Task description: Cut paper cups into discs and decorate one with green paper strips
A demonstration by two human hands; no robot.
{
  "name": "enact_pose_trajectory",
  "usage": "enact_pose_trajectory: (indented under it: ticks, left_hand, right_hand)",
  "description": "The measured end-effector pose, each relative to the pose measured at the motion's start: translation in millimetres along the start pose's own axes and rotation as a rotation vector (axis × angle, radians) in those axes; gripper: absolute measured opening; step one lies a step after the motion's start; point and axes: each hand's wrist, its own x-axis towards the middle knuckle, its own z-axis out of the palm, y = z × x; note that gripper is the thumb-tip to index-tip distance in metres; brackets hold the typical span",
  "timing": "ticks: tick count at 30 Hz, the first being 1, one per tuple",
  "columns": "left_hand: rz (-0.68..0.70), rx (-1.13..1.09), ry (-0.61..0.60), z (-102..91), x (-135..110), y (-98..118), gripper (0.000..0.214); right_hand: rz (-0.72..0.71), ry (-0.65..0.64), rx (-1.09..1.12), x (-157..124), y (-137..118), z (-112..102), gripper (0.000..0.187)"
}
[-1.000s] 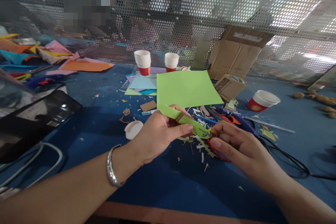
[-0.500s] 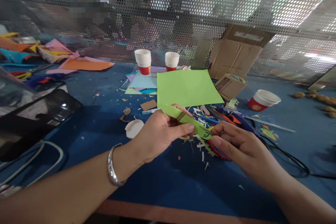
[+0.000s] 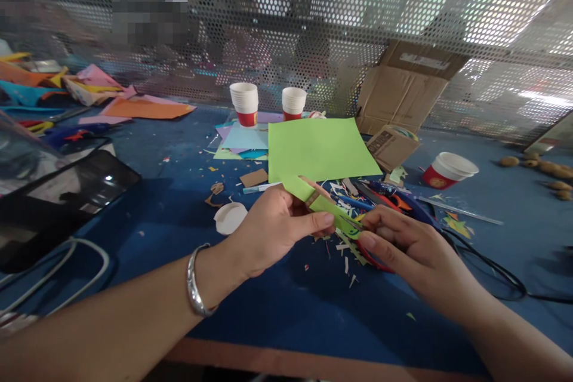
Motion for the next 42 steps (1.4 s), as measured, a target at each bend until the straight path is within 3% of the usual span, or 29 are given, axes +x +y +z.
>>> enact_pose_trajectory:
  ticks: [17,42]
  left_hand:
    - [-0.024,-0.047,0.015,4.1,-1.2,1.2,0.027]
    - [-0.122,-0.074,-0.012,4.0,-2.3,-4.1,0.022]
  right_hand:
    - [-0.011,0.027,-0.066,-2.1,0.2,1.0,0.033]
    - [-0.172,0.159,-0.274,-5.2,4.5,5.6,0.024]
